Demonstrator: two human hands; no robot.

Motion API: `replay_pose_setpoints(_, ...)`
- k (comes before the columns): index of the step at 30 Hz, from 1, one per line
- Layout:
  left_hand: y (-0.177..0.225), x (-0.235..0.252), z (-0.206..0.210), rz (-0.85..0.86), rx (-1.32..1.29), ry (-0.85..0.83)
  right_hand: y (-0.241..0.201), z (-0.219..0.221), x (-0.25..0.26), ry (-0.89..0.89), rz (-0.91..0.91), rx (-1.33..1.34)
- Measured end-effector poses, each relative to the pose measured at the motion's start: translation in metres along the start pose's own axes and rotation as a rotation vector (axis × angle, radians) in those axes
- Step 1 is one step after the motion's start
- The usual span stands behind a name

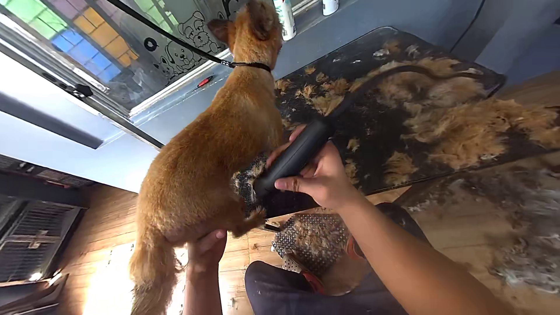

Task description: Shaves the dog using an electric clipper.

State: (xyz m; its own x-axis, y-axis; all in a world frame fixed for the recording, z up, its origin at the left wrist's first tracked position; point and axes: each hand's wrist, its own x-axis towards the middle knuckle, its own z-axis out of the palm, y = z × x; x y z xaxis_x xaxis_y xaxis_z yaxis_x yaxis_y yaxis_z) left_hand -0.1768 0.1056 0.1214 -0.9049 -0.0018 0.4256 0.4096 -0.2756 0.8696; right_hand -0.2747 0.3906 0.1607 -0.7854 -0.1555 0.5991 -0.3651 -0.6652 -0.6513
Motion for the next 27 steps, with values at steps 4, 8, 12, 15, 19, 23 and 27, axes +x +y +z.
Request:
replay_pose_setpoints(4, 0.009, 0.002, 0.014, -0.037, 0.099, 0.037, 0.008, 0.019, 0.016, 0.198, -0.354, 0.034)
replay_pose_setpoints(8, 0.013, -0.002, 0.016, -0.134, 0.111, 0.020, 0.032, 0.029, 0.023, 0.240, -0.508, 0.065)
replay_pose_setpoints(12, 0.026, -0.002, 0.026, -0.207, 0.088, 0.003, 0.064, 0.041, 0.007, 0.202, -0.469, 0.040)
replay_pose_setpoints(15, 0.040, -0.002, 0.028, -0.245, 0.087, 0.008, 0.069, 0.037, -0.002, 0.050, -0.298, -0.097)
replay_pose_setpoints(19, 0.059, -0.007, 0.029, -0.370, 0.046, 0.025, 0.056, 0.030, -0.003, 0.147, -0.195, -0.024)
replay_pose_setpoints(23, 0.073, -0.012, 0.026, -0.467, 0.048, -0.013, 0.058, 0.049, -0.004, 0.432, -0.324, 0.360)
replay_pose_setpoints(27, 0.086, -0.009, 0.029, -0.555, 0.098, -0.028, 0.066, 0.066, -0.004, 0.417, -0.345, 0.416)
